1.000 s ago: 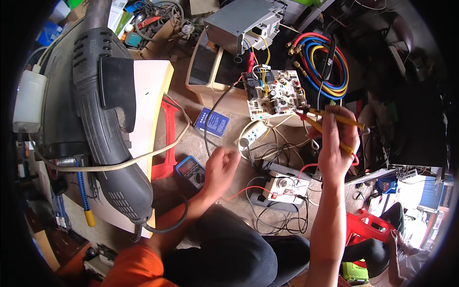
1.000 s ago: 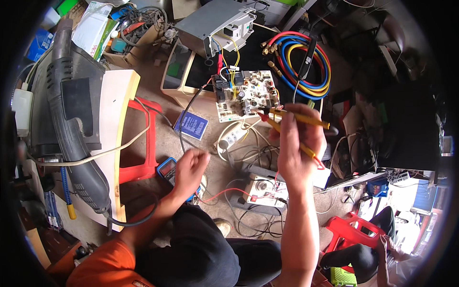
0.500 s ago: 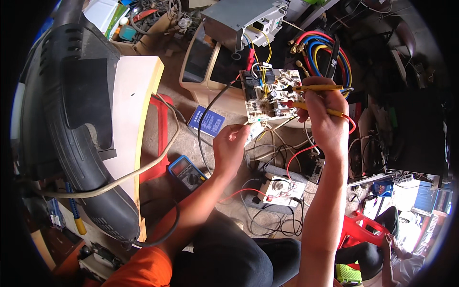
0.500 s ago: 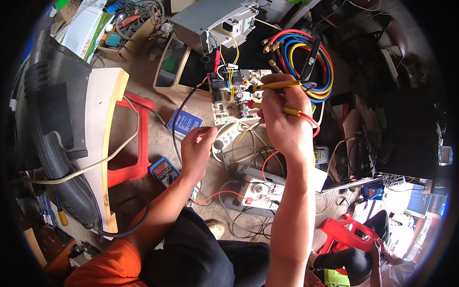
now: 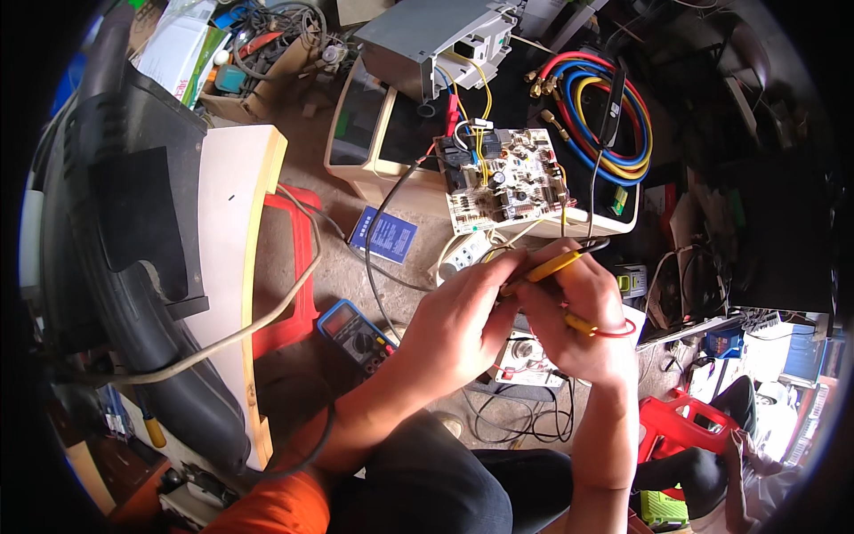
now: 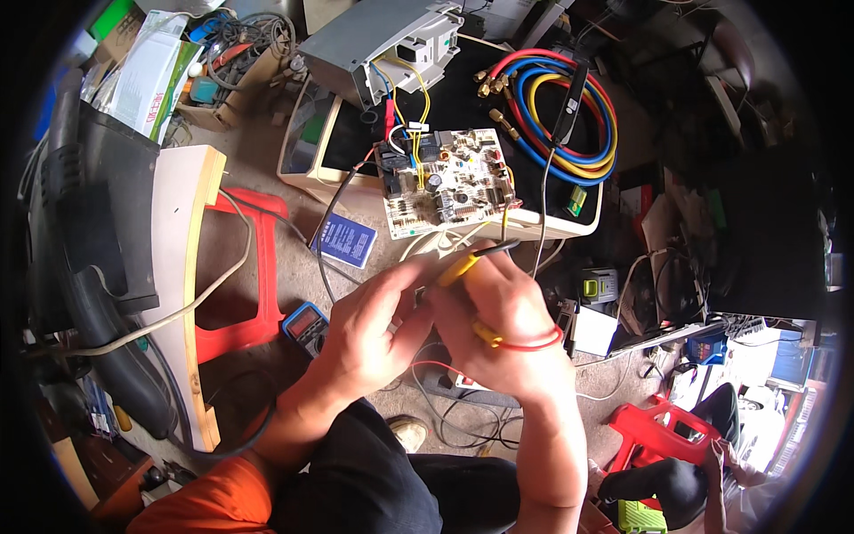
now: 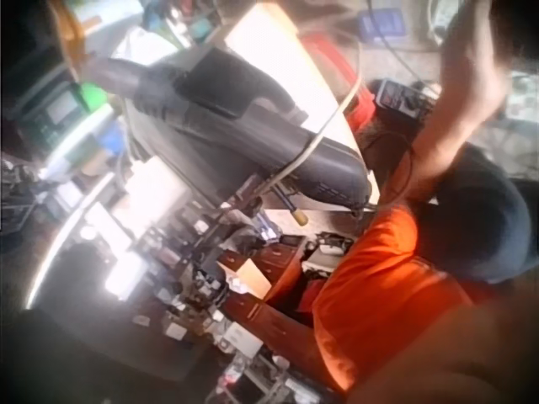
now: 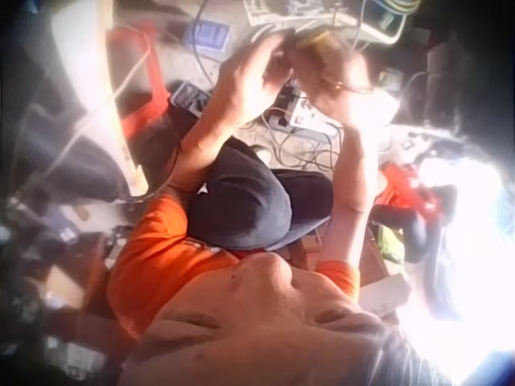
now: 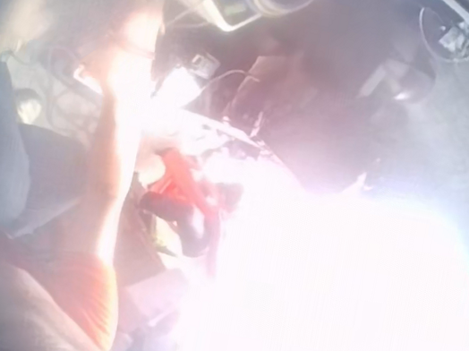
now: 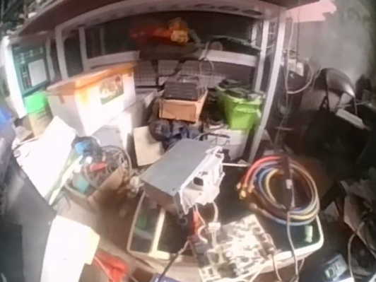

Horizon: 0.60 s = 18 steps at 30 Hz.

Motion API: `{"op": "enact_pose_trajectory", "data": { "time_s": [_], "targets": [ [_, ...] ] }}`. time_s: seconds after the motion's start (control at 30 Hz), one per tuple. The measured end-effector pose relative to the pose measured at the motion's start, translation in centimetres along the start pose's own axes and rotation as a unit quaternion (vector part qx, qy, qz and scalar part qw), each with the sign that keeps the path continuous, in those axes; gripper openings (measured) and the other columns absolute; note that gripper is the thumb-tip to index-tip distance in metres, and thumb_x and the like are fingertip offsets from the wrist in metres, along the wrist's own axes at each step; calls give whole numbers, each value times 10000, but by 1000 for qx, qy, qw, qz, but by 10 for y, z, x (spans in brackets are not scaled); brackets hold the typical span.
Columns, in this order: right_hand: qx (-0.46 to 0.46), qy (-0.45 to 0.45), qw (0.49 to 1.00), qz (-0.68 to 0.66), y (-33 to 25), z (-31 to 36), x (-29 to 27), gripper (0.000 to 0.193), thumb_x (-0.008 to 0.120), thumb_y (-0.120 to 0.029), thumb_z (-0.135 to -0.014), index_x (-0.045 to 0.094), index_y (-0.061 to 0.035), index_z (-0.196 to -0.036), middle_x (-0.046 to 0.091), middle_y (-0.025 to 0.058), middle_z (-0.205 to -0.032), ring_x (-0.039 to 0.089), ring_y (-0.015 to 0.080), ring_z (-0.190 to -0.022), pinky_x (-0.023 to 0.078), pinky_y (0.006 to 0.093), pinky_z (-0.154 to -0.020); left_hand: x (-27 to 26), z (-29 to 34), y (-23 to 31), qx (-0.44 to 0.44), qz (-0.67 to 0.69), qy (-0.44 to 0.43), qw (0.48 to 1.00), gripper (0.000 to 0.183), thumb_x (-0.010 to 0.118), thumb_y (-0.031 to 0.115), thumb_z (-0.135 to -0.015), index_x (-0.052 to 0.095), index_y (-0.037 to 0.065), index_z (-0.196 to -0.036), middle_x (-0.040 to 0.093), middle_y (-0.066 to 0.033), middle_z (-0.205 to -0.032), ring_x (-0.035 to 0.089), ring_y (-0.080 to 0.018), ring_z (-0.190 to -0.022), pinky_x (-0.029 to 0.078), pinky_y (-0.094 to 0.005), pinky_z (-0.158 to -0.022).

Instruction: The person uses a multimeter to test voltage on a circuit board, touching probes to various points and observing the digital display. They then connect wires to a power supply and continue testing the board.

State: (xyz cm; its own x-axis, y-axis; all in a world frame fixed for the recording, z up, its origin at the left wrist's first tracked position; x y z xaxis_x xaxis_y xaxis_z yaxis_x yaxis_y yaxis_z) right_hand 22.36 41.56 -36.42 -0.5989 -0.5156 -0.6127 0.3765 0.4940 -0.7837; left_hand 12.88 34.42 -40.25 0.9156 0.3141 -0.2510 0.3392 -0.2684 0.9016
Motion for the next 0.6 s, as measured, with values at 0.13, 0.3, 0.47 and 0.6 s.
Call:
{"op": "enact_pose_trajectory", "data": {
  "time_s": [0.13, 0.3, 0.47, 0.6],
  "targets": [
    [72, 19, 995, 68, -2, 8, 0, 99, 722, -9, -800, 652, 27, -861, 645, 158, -807, 649, 356, -727, 518, 419, -631, 8, 4, -18, -68, 10, 20, 997, 445, 658, -32, -887, 539, -10, -1315, 668, -204, -1064, 687, -384, -921, 558, -447, -778],
    [54, -113, 990, -63, -18, 20, -7, 130, 815, -25, -782, 713, 35, -836, 658, 127, -721, 667, 234, -679, 504, 321, -618, 0, 10, -34, -55, -24, 115, 992, 189, 661, 52, -960, 573, -14, -1114, 642, -175, -998, 681, -297, -832, 531, -354, -690],
    [91, 95, 942, -307, -6, 20, -68, 209, 752, 44, -864, 647, 74, -1043, 699, 103, -977, 658, 138, -849, 543, 246, -765, -30, -18, -53, -53, 91, 240, 965, 197, 510, 39, -1054, 535, -40, -1232, 652, -109, -1067, 671, -134, -903, 538, -261, -839],
    [147, 176, 952, -203, 19, 2, -75, 179, 694, 11, -918, 651, 56, -1086, 727, 90, -949, 657, 92, -833, 521, 221, -731, -40, -30, -63, -84, 23, 257, 962, 175, 615, 76, -1028, 596, -3, -1183, 675, -62, -1000, 642, -108, -892, 515, -247, -818]
  ]
}}
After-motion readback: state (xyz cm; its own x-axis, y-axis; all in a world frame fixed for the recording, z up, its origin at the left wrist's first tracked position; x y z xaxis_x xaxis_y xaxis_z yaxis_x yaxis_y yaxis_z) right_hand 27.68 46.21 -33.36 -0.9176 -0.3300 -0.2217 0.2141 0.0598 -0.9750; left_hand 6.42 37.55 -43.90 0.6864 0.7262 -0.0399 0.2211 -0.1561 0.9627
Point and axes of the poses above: each hand's wrist, its own z-axis away from the middle knuckle, its own x-axis out of the palm, y = z × x, the point moved 10 cm from there along -z, towards the middle knuckle
